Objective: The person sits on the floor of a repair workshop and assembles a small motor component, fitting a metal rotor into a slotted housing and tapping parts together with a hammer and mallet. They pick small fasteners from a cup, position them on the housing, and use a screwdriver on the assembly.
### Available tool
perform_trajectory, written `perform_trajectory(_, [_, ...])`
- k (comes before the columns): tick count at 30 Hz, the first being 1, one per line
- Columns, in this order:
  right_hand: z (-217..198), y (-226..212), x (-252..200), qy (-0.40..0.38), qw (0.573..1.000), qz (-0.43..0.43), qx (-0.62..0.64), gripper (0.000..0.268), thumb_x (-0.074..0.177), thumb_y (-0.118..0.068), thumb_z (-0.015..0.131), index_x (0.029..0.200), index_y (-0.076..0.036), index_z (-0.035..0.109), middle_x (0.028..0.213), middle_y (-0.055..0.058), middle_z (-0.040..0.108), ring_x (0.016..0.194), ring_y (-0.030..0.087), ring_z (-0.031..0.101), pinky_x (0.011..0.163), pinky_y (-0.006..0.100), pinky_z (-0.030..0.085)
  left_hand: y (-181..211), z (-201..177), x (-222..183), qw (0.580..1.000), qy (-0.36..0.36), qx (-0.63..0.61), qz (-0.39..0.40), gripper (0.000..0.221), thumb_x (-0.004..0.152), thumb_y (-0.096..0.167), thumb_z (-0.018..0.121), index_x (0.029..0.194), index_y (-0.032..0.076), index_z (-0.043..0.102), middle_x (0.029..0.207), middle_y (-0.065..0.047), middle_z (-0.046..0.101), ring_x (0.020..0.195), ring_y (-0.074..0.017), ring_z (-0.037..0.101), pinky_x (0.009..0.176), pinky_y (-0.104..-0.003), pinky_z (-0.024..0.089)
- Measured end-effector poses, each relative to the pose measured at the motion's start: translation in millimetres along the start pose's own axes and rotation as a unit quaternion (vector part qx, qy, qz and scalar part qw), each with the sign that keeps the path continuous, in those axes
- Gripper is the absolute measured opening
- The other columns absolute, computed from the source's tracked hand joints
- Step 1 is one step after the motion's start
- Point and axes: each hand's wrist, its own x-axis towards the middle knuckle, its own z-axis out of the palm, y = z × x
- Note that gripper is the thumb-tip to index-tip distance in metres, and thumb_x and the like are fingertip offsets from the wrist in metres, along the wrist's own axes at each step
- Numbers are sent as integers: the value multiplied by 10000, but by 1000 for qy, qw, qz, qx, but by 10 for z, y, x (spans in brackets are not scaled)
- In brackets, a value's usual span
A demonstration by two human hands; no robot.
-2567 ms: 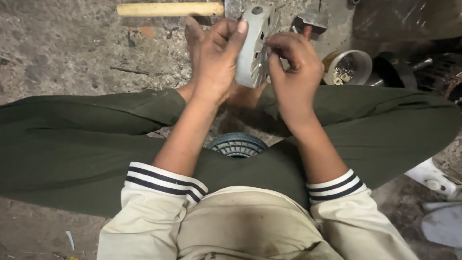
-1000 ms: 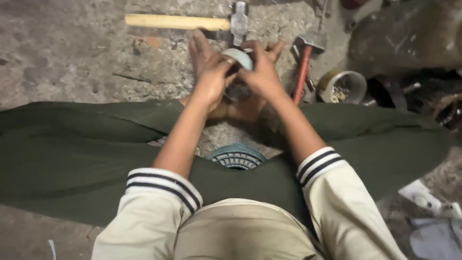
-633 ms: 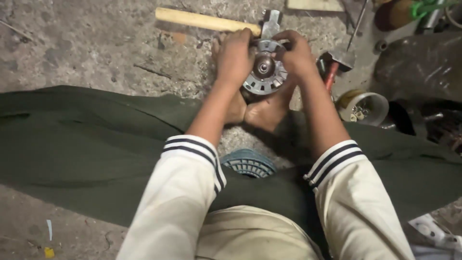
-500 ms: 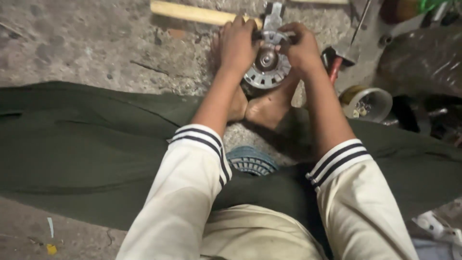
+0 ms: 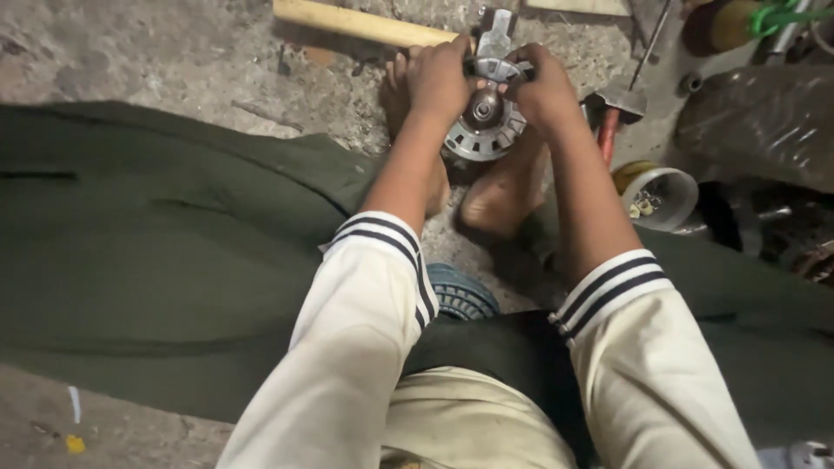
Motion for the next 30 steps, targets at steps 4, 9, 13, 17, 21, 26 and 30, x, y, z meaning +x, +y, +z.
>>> perform_trajectory(4, [148,562,135,21,998,-50,17,478,801,-47,821,1237,-41,624,1080,130,720,986,227,676,851,352,540,-121,174,-37,999,-38,-1,10,583,641,338,924,1139,149,686,1038,-136,747,1036,-414,647,893,-540,422])
perform_trajectory(9, [125,577,97,6,995,-88,-37,466,813,-91,865,1218,3,654,1082,144,725,1002,236,690,873,354,533,-27,85,24,994,-66,68,47,531,631,374,930,1066,171,701,975,-170,739,1006,-413,646,918,-554,402])
perform_trajectory(13, [93,620,99,-13,988,-147,-42,475,842,-86,868,1255,17,655,1123,148,713,1023,228,689,903,345,539,-120,149,17,994,-80,63,39,561,635,386,933,1092,164,695,991,-162,742,1021,-410,648,931,-545,408])
perform_trajectory(17, [64,584,124,-59,989,-131,47,415,796,-8,816,1195,4,700,1090,103,741,1017,200,690,922,327,537,-90,76,60,995,-74,46,39,624,571,377,950,1109,167,712,1046,-145,747,1050,-433,637,960,-574,405])
perform_trajectory(21, [32,668,213,-131,978,-110,122,425,775,24,757,1194,10,686,1103,72,752,1017,174,698,939,295,545,-219,170,61,992,-122,2,22,612,649,375,945,1161,157,690,1085,-119,747,1073,-374,658,953,-524,429])
perform_trajectory(26, [9,487,78,-115,981,-93,127,434,762,21,759,1192,11,702,1114,69,760,1016,172,708,944,289,543,-22,-123,21,993,-113,12,7,599,615,379,959,1116,159,715,1079,-146,735,1056,-395,653,914,-517,462])
perform_trajectory(30, [-41,395,-7,-94,987,-124,36,394,799,6,781,1188,24,716,1082,70,761,987,179,709,914,307,546,-119,14,49,989,-141,27,-43,564,632,432,957,1066,147,738,1099,-171,727,1056,-394,676,889,-508,523])
